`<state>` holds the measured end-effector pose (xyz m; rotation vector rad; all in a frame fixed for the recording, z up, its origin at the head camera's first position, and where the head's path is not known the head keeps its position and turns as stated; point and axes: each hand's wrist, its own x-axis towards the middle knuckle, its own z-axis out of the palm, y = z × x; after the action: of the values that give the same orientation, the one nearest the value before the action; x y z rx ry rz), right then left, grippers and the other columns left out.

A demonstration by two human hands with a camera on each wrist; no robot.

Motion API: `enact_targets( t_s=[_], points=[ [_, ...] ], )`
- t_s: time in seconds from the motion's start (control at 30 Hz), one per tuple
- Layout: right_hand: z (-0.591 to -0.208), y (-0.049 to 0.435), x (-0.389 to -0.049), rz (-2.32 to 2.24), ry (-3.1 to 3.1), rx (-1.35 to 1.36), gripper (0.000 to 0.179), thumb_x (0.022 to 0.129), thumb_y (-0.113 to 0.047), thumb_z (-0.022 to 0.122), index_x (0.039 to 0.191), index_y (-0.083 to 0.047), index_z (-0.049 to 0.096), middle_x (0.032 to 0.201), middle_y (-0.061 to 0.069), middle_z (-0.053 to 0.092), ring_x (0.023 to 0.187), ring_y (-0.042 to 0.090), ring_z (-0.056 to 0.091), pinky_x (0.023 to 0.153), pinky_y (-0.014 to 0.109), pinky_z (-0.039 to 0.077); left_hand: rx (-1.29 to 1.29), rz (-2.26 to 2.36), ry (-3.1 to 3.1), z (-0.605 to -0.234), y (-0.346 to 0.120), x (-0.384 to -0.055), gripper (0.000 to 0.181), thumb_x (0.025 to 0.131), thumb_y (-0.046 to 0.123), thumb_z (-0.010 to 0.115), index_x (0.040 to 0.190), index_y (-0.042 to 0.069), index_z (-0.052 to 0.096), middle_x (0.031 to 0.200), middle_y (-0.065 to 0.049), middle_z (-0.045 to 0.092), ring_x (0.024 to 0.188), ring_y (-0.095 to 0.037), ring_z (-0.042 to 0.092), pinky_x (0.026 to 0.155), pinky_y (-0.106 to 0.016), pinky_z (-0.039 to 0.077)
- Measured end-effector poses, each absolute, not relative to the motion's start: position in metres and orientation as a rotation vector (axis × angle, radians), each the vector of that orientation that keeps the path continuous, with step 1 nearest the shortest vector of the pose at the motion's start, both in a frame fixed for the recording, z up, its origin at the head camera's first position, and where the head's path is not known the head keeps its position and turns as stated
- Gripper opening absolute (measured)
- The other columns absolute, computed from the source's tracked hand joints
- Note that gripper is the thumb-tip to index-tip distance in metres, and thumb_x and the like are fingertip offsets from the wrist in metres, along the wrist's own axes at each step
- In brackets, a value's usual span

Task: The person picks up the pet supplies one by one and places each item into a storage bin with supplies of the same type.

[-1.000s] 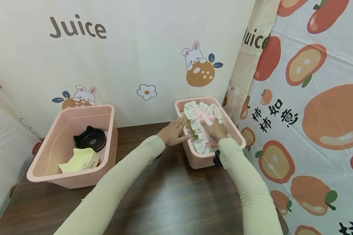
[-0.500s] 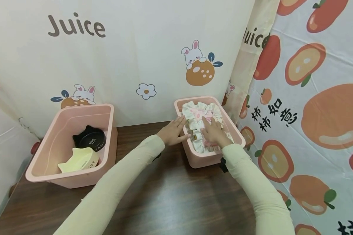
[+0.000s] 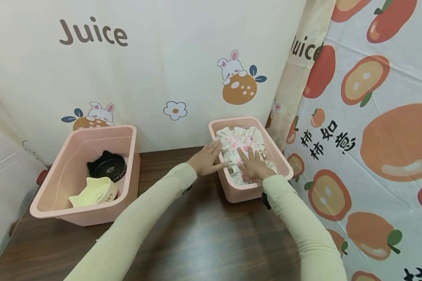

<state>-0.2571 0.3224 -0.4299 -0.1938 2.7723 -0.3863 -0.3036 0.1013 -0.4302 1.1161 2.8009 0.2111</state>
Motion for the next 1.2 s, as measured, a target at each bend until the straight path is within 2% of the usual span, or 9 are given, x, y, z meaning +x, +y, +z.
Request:
enact_targets(
  t_s=[0.17, 0.4, 0.57, 0.83, 1.0, 1.13, 1.2],
  points=[
    [-0.432, 0.324, -0.255, -0.376, 2.754, -0.218, 0.064, 0.104, -0.035, 0.033, 0.155, -0.012, 0.001, 0.151, 0.034, -0.018, 0.135, 0.059, -0.015, 0.105, 0.072, -0.005, 1.115, 0.191, 2.802, -0.431, 0.102, -0.303, 0.087, 0.095, 0.067, 0.025, 0.154, 0.009, 0.003, 0.162, -0.007, -0.002, 0.148, -0.021, 0.0, 0.119, -0.035, 0.01],
    [-0.432, 0.317, -0.256, -0.391, 2.735, -0.213, 0.063, 0.104, -0.031, 0.034, 0.155, -0.009, 0.004, 0.153, 0.034, -0.011, 0.137, 0.058, -0.011, 0.106, 0.073, 0.002, 1.144, 0.168, 2.816, -0.429, 0.101, -0.304, 0.087, 0.095, 0.066, 0.026, 0.154, 0.007, 0.005, 0.162, -0.009, -0.002, 0.148, -0.022, 0.0, 0.119, -0.036, 0.012],
    [-0.433, 0.314, -0.26, -0.396, 2.732, -0.22, 0.063, 0.104, -0.03, 0.035, 0.155, -0.008, 0.005, 0.153, 0.035, -0.011, 0.137, 0.058, -0.011, 0.108, 0.07, 0.002, 1.156, 0.158, 2.832, -0.429, 0.098, -0.305, 0.087, 0.095, 0.066, 0.026, 0.154, 0.005, 0.006, 0.161, -0.011, -0.001, 0.148, -0.024, 0.0, 0.119, -0.038, 0.013],
    [-0.433, 0.316, -0.265, -0.379, 2.794, -0.224, 0.064, 0.103, -0.031, 0.037, 0.155, -0.01, 0.005, 0.154, 0.034, -0.01, 0.137, 0.059, -0.006, 0.105, 0.074, 0.005, 1.117, 0.175, 2.836, -0.427, 0.096, -0.305, 0.087, 0.095, 0.066, 0.025, 0.154, 0.006, 0.002, 0.161, -0.008, -0.004, 0.148, -0.023, -0.001, 0.12, -0.037, 0.008],
    [-0.424, 0.323, -0.265, -0.39, 2.817, -0.27, 0.066, 0.102, -0.03, 0.041, 0.154, -0.005, 0.008, 0.151, 0.039, -0.004, 0.135, 0.063, 0.0, 0.106, 0.073, 0.004, 1.131, 0.177, 2.812, -0.426, 0.095, -0.303, 0.084, 0.097, 0.064, 0.025, 0.154, 0.007, 0.002, 0.161, -0.008, -0.003, 0.148, -0.023, -0.001, 0.12, -0.037, 0.007],
    [-0.407, 0.327, -0.261, -0.42, 2.791, -0.276, 0.068, 0.102, -0.029, 0.043, 0.153, -0.002, 0.008, 0.151, 0.04, -0.003, 0.137, 0.06, 0.001, 0.108, 0.07, 0.003, 1.164, 0.151, 2.786, -0.42, 0.089, -0.301, 0.081, 0.098, 0.062, 0.025, 0.155, 0.008, 0.005, 0.162, -0.007, 0.001, 0.148, -0.025, 0.002, 0.119, -0.041, 0.009],
    [-0.398, 0.327, -0.259, -0.439, 2.802, -0.317, 0.066, 0.101, -0.028, 0.045, 0.152, 0.002, 0.014, 0.15, 0.04, 0.003, 0.137, 0.058, 0.005, 0.109, 0.068, 0.004, 1.159, 0.114, 2.778, -0.414, 0.082, -0.3, 0.08, 0.098, 0.061, 0.026, 0.155, 0.01, 0.004, 0.162, -0.006, 0.002, 0.148, -0.025, 0.002, 0.119, -0.044, 0.01]
  ],
)
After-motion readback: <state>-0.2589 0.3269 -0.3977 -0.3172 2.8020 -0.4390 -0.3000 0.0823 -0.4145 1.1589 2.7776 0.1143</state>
